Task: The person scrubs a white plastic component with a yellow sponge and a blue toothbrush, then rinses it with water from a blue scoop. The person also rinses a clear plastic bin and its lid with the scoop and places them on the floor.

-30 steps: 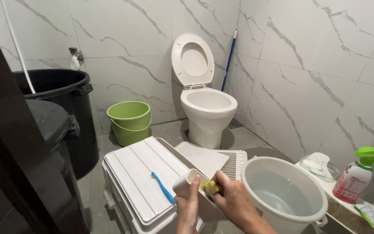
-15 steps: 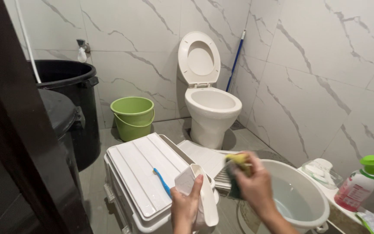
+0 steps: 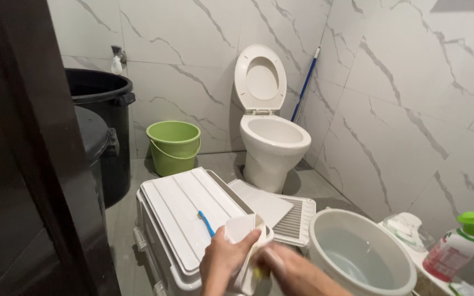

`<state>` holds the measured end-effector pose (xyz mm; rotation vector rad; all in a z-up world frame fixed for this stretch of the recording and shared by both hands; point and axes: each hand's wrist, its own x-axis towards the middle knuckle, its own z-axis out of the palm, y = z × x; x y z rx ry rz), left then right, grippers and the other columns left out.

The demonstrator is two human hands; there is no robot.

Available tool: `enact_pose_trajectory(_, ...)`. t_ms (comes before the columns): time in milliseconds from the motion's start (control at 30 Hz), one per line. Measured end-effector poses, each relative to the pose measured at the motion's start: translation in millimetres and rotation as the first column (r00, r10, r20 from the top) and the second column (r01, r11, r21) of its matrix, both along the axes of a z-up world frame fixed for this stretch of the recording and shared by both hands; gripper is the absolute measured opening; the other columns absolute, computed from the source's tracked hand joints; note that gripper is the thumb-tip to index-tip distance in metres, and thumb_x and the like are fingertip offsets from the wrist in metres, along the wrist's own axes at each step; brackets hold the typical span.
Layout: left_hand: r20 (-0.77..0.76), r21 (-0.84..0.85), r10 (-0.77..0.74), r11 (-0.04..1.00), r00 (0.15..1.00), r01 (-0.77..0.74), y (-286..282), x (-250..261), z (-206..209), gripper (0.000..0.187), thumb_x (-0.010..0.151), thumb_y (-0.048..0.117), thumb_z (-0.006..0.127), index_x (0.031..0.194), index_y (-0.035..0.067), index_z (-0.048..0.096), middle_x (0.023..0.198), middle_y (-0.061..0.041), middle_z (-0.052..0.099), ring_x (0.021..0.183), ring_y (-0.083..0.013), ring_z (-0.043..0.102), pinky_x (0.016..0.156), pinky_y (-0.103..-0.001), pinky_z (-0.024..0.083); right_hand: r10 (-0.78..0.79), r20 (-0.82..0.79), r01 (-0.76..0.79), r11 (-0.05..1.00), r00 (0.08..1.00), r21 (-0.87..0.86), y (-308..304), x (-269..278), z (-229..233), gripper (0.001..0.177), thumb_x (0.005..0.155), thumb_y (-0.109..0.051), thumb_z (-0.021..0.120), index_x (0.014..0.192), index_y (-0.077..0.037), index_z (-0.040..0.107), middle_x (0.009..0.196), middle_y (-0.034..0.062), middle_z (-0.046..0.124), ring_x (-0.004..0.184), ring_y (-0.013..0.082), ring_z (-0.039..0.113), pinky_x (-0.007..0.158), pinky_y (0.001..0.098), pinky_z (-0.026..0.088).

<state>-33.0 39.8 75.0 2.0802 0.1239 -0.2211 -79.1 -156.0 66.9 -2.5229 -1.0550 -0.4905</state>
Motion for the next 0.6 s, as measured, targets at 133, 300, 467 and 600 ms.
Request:
enact_pose_trajectory(133, -0.008, -0.03, -0.077, 0.997, 0.997, 0.077, 3.4, -5.7, -3.6, 0.091, 0.059, 0.075, 0.075, 0.129, 0.017, 0.067, 0.116, -0.011, 0.078, 0.11, -0.0276, 0.075, 0.093, -0.04, 0.059, -0.298, -0.082, 0.298, 0.954, 0.951, -0.002, -5.5, 7.3, -5.4, 0.007, 0.092, -0.003, 0.054, 0.098, -0.001, 0.057, 0.091, 0.015, 0.066, 0.086, 0.0332, 0.068, 0.078, 0.0414, 0.055)
enact_pose_trajectory(300, 0.027, 0.018, -0.015, 1.0, 1.0, 0.015, 6.2, 0.6, 4.9, 0.097, 0.06, 0.075, 0.078, 0.136, 0.018, 0.06, 0.118, -0.013, 0.075, 0.112, -0.0293, 0.072, 0.095, -0.041, 0.058, -0.017, 0.187, 0.022, 0.999, 0.982, -0.026, 6.2, 0.6, -32.6, 0.011, 0.093, -0.008, 0.057, 0.104, -0.004, 0.057, 0.099, 0.0122, 0.068, 0.097, 0.0317, 0.07, 0.085, 0.0413, 0.055)
enact_pose_trajectory(467, 0.008, 0.026, -0.042, 0.999, 0.999, 0.041, 11.1, 1.3, 6.0, 0.097, 0.058, 0.075, 0.077, 0.135, 0.019, 0.059, 0.116, -0.01, 0.076, 0.111, -0.028, 0.074, 0.095, -0.04, 0.058, -0.087, 0.066, 0.087, 0.996, 0.994, 0.009, 5.9, 2.0, -35.8, 0.007, 0.084, -0.005, 0.064, 0.09, -0.005, 0.061, 0.094, 0.0128, 0.07, 0.096, 0.0316, 0.069, 0.083, 0.0392, 0.056)
enact_pose_trajectory(600, 0.025, 0.046, -0.056, 0.997, 0.998, 0.055, 8.5, 1.7, 4.8, 0.096, 0.059, 0.076, 0.076, 0.136, 0.019, 0.06, 0.116, -0.011, 0.077, 0.111, -0.0283, 0.073, 0.095, -0.04, 0.058, -0.082, -0.078, 0.079, 0.996, 0.994, -0.036, 15.9, 0.9, -41.7, 0.004, 0.091, -0.007, 0.066, 0.093, -0.006, 0.062, 0.1, 0.0122, 0.071, 0.101, 0.0271, 0.073, 0.087, 0.0351, 0.059)
